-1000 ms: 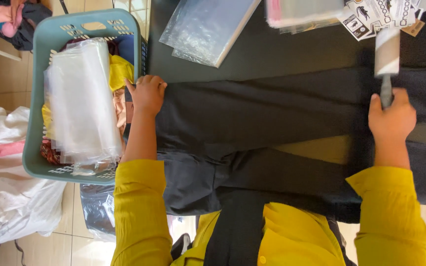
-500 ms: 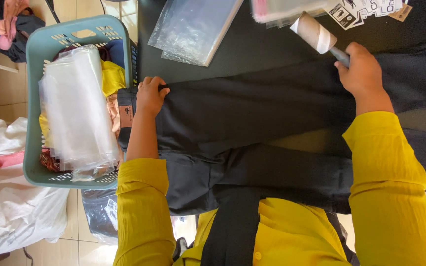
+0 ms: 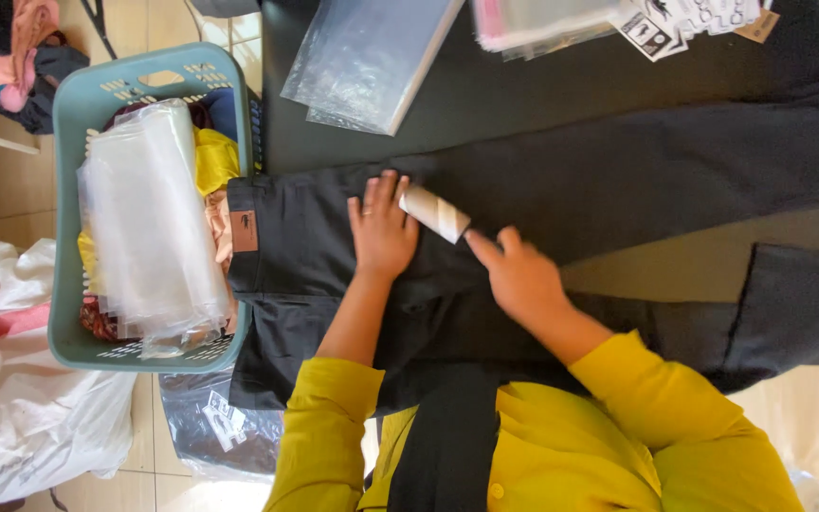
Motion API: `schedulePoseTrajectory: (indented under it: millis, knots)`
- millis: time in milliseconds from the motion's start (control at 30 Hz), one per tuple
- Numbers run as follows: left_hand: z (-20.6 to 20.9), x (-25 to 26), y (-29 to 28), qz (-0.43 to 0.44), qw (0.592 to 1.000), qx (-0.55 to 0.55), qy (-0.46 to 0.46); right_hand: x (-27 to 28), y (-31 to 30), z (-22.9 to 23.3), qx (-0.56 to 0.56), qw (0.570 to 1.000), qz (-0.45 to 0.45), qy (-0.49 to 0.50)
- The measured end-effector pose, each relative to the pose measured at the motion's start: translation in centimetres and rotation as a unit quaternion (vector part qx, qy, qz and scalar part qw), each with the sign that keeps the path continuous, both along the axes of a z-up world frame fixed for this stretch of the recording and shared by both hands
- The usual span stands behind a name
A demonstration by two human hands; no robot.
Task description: The person uses a lint roller to remove debris from a pair of black trousers laid flat on a table, rolling the tool across both legs and the seat of the garment.
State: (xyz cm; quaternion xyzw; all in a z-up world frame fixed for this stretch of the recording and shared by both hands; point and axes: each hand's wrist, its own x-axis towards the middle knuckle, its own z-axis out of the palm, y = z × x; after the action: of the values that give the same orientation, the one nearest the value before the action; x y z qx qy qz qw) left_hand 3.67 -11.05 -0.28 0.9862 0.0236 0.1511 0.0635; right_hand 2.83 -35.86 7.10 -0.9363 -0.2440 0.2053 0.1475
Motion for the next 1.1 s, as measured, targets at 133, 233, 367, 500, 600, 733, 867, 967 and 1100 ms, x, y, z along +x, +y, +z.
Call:
schedulePoseTrajectory:
  millis: [133, 233, 367, 500, 600, 733, 867, 967, 1100]
  knots:
    - [0.6, -2.1, 4.3, 0.075, 0.995, -0.006, 0.068, 1.1, -5.6, -0.1, -0.002, 0.994, -0.108, -0.017]
    - [1.8, -3.1, 6.4, 0.143, 0.982, 0.01, 0.126, 6.9, -14.3, -3.9, -0.054, 0.951, -0.205, -0.224]
    - [1.6, -2.8, 7.0, 0.184, 0.967, -0.024, 0.177, 13.0, -29.1, -10.7, -0.112, 0.84, -0.415, -0.332]
    - [1.4, -2.8, 6.9, 0.208, 0.958, -0.014, 0.198, 14.8, -32.9, -12.2, -0.058, 0.841, -0.431, -0.321]
    - [1.1, -2.9, 7.3, 0.203, 0.96, -0.022, 0.19, 6.3, -18.0, -1.7, -0.107, 0.902, -0.278, -0.312]
    - [0.9, -2.8, 7.5, 0.214, 0.957, -0.014, 0.197, -0.6, -12.5, -3.7, 0.033, 0.968, -0.209, -0.132]
    - [1.4, -3.2, 7.1, 0.213, 0.956, -0.032, 0.198, 4.3, -19.5, -4.0, -0.03, 0.928, -0.314, -0.197]
    - [2.2, -2.9, 7.0, 0.2, 0.958, -0.042, 0.2, 9.4, -28.8, -7.9, 0.023, 0.867, -0.446, -0.22]
    - [2.3, -3.0, 6.8, 0.209, 0.952, -0.033, 0.221, 11.4, -32.6, -8.9, 0.036, 0.847, -0.476, -0.233]
